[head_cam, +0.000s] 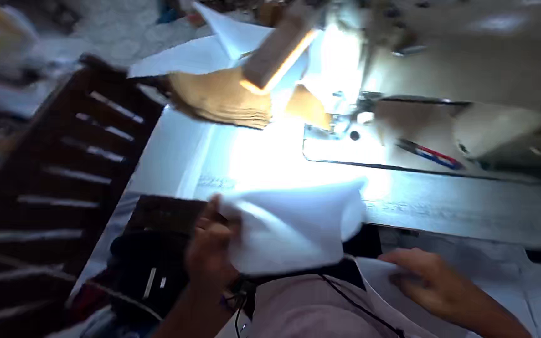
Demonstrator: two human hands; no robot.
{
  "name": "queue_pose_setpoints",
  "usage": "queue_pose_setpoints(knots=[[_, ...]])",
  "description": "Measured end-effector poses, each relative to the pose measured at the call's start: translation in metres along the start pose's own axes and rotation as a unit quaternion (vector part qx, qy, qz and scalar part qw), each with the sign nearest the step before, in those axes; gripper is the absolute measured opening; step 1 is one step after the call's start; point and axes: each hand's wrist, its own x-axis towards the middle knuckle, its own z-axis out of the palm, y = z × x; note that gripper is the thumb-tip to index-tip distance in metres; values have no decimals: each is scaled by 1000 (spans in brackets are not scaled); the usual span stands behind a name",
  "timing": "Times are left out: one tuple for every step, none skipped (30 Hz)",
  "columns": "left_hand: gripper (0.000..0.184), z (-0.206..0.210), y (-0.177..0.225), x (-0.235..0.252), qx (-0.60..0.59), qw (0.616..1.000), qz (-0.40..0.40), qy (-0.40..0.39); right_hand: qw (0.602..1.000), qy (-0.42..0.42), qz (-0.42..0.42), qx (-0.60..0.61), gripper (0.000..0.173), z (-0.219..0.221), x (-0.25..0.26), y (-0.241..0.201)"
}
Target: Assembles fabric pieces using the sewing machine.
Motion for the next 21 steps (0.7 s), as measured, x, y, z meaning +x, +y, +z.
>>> queue_pose_setpoints(knots=[[33,-23,7,7,60,995,34,77,1000,-1,-13,-17,20,-8,16,-1],[38,-48,14,16,115,982,70,129,999,3,-28,-41,18,-15,33,-3],[38,-73,21,27,160,969,108,154,997,19,-38,-70,18,-20,51,-7],[34,-97,26,39,195,956,141,170,993,41,-42,-101,20,-22,68,-9],[30,-120,30,53,230,940,164,191,988,65,-42,-132,21,-23,85,-11],[29,-140,32,71,267,921,182,217,984,86,-40,-154,21,-22,102,-10],[33,-157,33,88,322,897,183,242,981,103,-34,-161,19,-19,119,-9],[40,-169,36,104,401,865,162,255,980,117,-28,-157,17,-16,134,-7],[50,-176,39,116,493,823,126,252,980,127,-17,-154,15,-11,148,-4],[61,-173,43,124,574,782,84,229,979,135,-4,-152,14,-6,160,-1],[70,-163,46,126,632,745,59,204,978,139,11,-154,15,-1,169,2],[72,-144,43,124,669,716,64,188,976,141,23,-163,18,3,177,3],[67,-120,36,118,694,694,98,163,973,143,28,-176,20,6,182,5],[53,-95,21,108,699,686,160,119,971,145,31,-189,22,8,185,5],[37,-69,3,96,684,693,223,56,968,144,33,-205,23,10,187,6],[26,-47,-16,88,652,713,255,-32,964,145,35,-221,24,9,188,7],[24,-30,-34,83,617,734,246,-138,959,148,36,-237,25,9,189,9],[26,-17,-50,81,590,746,210,-226,956,150,36,-251,27,7,188,11],[28,-9,-65,81,573,750,182,-275,952,151,37,-262,33,6,185,14],[33,-5,-77,80,565,753,159,-298,950,152,41,-270,40,5,181,16],[37,-3,-85,79,564,755,139,-305,947,156,46,-278,48,3,174,16]])
